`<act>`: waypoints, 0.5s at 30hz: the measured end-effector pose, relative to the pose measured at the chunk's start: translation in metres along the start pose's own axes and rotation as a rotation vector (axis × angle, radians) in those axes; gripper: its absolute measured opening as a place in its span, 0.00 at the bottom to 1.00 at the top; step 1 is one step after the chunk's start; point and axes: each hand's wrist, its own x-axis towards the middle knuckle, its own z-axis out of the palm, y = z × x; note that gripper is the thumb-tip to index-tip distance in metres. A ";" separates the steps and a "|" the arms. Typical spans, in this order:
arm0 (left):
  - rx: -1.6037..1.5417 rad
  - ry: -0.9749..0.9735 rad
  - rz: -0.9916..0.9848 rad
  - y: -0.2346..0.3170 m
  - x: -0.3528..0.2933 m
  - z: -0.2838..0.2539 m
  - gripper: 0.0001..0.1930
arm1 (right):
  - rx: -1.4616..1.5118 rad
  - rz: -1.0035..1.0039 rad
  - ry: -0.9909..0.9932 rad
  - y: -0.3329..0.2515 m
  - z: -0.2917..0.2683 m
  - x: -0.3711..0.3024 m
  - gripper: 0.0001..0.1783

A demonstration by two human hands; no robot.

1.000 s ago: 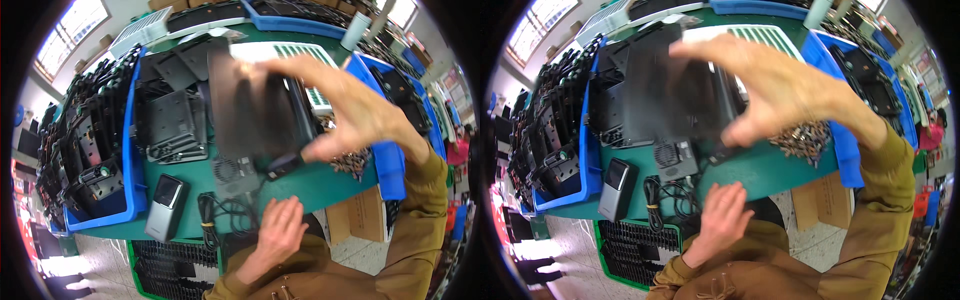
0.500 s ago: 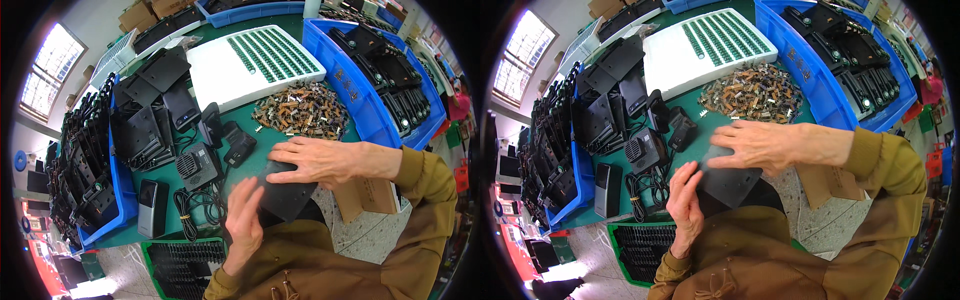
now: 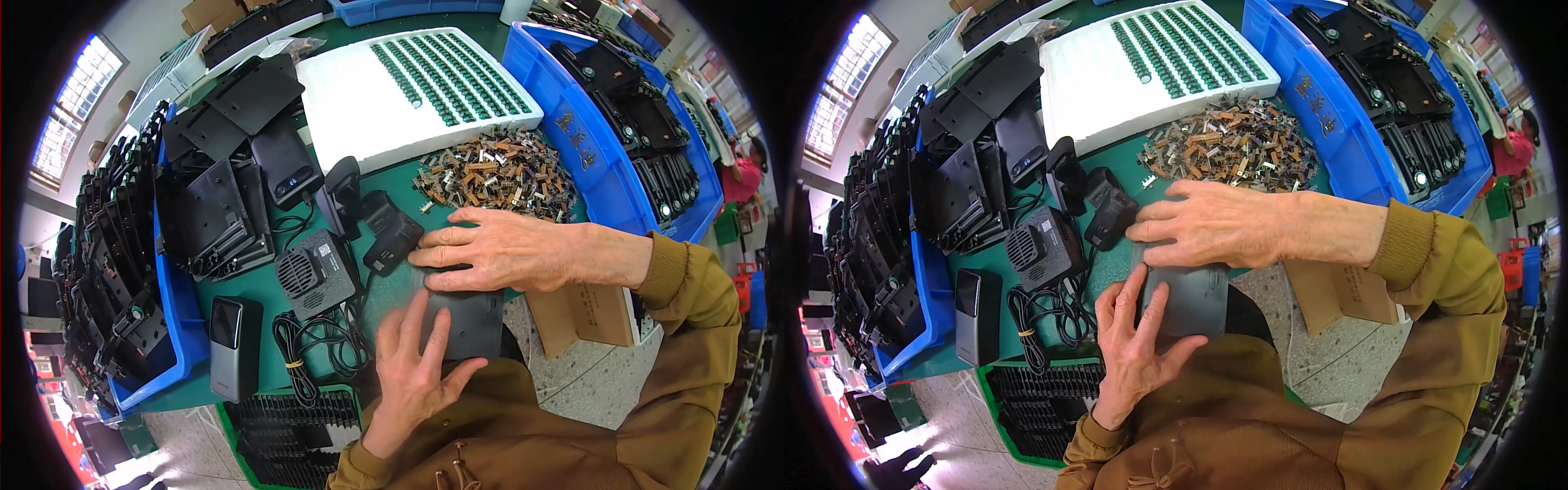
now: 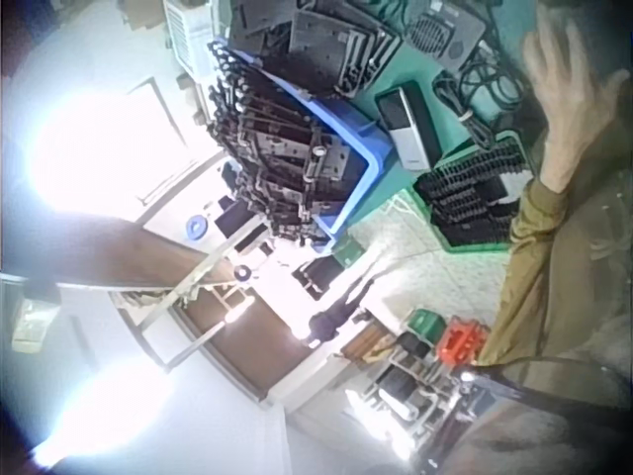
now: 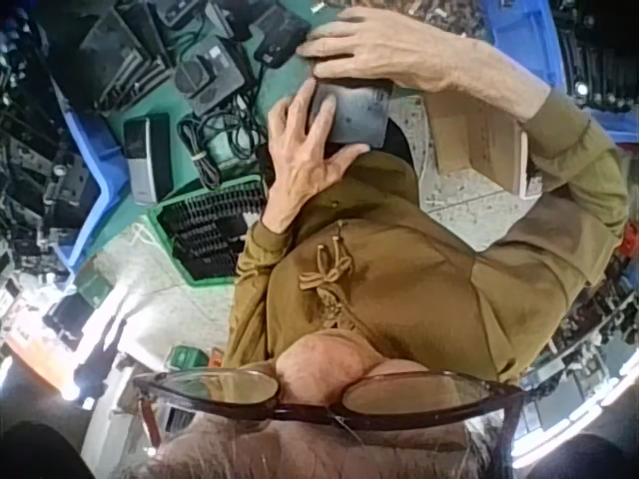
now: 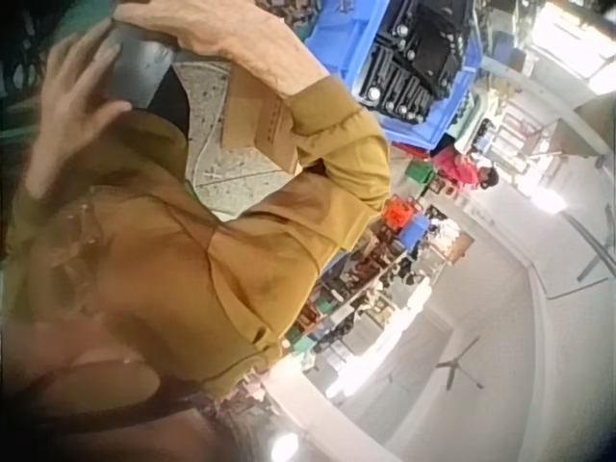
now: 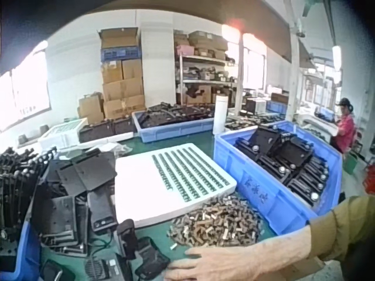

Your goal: The person assembles electronic components by hand, fitting a plastic housing over an electronic circuit and inserting a green indicator light from a component bin into the assembly.

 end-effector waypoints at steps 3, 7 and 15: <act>0.055 -0.004 0.017 -0.001 0.000 0.004 0.37 | 0.011 0.052 0.035 0.004 -0.007 -0.001 0.25; 0.083 0.026 0.027 -0.002 -0.001 0.010 0.37 | -0.008 0.090 0.009 0.006 -0.017 -0.004 0.18; 0.138 0.074 -0.041 0.011 0.008 0.017 0.33 | -0.119 0.477 0.374 0.076 -0.049 -0.004 0.15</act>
